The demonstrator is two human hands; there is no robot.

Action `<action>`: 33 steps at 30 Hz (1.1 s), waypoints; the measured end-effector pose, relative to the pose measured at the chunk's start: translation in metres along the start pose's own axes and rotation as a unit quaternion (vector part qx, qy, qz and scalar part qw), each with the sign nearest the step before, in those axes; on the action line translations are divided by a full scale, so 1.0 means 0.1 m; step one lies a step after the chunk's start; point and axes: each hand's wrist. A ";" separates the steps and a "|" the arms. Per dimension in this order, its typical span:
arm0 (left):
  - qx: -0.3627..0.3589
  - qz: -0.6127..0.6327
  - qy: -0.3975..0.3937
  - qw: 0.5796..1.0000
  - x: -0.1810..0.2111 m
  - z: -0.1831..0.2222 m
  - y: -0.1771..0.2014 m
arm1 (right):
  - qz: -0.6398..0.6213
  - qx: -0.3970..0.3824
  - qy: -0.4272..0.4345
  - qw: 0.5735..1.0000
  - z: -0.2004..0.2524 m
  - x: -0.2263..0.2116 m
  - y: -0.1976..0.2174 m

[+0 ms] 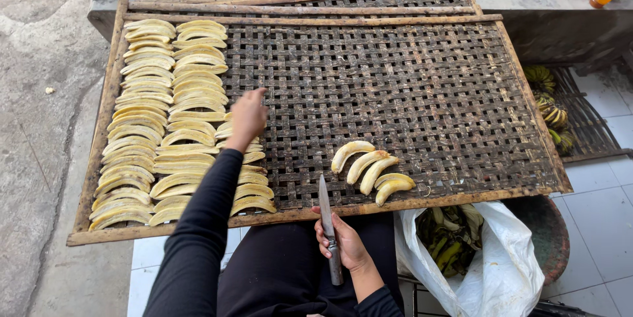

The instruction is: The person slices peeled bananas into thin longitudinal strips by hand and arranges the slices onto a woven wooden drying rack.

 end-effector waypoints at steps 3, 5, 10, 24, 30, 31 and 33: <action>0.010 0.097 -0.117 0.988 0.74 0.18 -0.13 | -0.013 -0.021 0.020 0.999 0.09 -0.16 -0.04; -0.024 0.150 -0.150 0.977 1.24 0.37 -0.19 | 0.036 -0.008 0.048 0.998 0.30 -0.40 -0.02; -0.071 0.203 -0.175 0.961 1.98 0.77 -0.34 | 0.128 0.131 0.135 0.974 1.39 -1.28 0.22; -0.082 0.341 -0.132 0.927 2.53 1.62 -0.16 | 0.676 0.725 -0.088 0.098 5.23 -1.13 1.87; -0.036 0.359 -0.182 0.915 2.58 1.66 -0.07 | 0.668 0.692 -0.165 0.219 5.08 -0.91 2.09; -0.064 0.360 -0.153 0.918 2.57 1.67 -0.03 | 0.655 0.699 -0.180 0.224 5.08 -0.94 2.09; -0.118 0.365 -0.096 0.919 2.56 1.68 0.03 | 0.621 0.725 -0.195 0.227 5.11 -0.98 2.06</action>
Point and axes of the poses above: each hand's wrist, its own z-axis away from the middle knuckle, its own y-axis out of the back of the hand, x = y × z, and after that the axes turned 2 degrees about -x, right-handed
